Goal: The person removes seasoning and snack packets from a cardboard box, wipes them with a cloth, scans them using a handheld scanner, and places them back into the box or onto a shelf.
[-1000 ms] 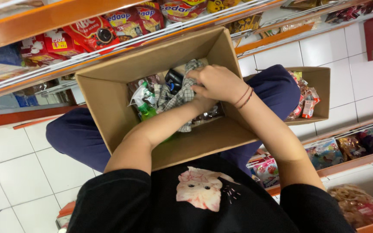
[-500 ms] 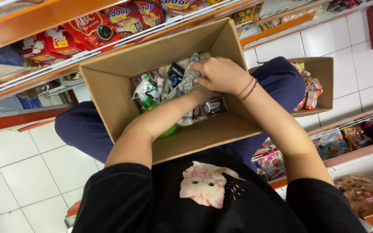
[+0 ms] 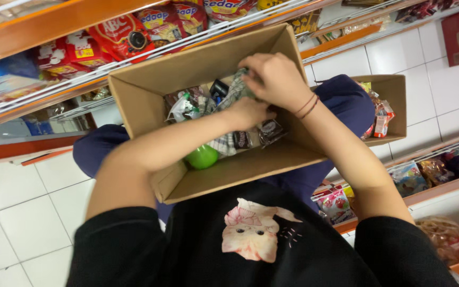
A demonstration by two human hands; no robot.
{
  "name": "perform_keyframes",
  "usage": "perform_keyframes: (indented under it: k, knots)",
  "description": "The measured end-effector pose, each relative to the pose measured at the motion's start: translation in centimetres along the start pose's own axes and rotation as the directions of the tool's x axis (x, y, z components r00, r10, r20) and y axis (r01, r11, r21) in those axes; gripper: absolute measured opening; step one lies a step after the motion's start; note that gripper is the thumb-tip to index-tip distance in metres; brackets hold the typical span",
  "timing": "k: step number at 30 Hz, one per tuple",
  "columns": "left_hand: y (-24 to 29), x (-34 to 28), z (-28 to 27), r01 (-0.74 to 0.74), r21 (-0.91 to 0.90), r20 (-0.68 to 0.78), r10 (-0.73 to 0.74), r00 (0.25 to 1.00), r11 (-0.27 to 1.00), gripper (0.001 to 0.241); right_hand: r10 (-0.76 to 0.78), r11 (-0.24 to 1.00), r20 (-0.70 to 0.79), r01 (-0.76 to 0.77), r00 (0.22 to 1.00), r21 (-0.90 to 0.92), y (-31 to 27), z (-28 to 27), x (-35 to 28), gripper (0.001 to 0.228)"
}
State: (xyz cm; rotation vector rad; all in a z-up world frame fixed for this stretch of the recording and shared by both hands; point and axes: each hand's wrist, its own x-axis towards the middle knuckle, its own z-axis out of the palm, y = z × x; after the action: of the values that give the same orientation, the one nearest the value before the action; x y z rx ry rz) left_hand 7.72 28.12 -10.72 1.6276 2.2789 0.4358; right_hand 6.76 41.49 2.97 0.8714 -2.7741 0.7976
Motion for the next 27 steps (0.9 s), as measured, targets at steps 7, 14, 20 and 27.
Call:
perform_keyframes:
  k: [7,14,20,27]
  knots:
    - [2.9,-7.0,-13.2,0.079,0.085,-0.239,-0.056,0.969,0.993,0.058,0.393,0.889,-0.042,-0.368,0.918,0.272,0.2,0.1,-0.1,0.028]
    - [3.7,-12.0,-20.6,0.205,0.006,-0.351,-0.19,0.917,0.979,0.055,0.079,0.184,0.433,-0.44,0.898,0.879,0.0,-0.3,1.1,0.083]
    - [1.9,-14.2,-20.6,0.338,-0.244,-0.334,-0.406,0.85,0.909,0.098,0.2,0.017,0.491,-0.504,0.848,0.864,-2.0,2.2,1.9,0.104]
    - [-0.2,-15.6,-17.1,0.432,-0.33,-0.379,-0.537,0.753,0.839,0.051,0.28,-0.052,0.535,-0.544,0.797,0.837,-2.5,2.1,-2.4,0.061]
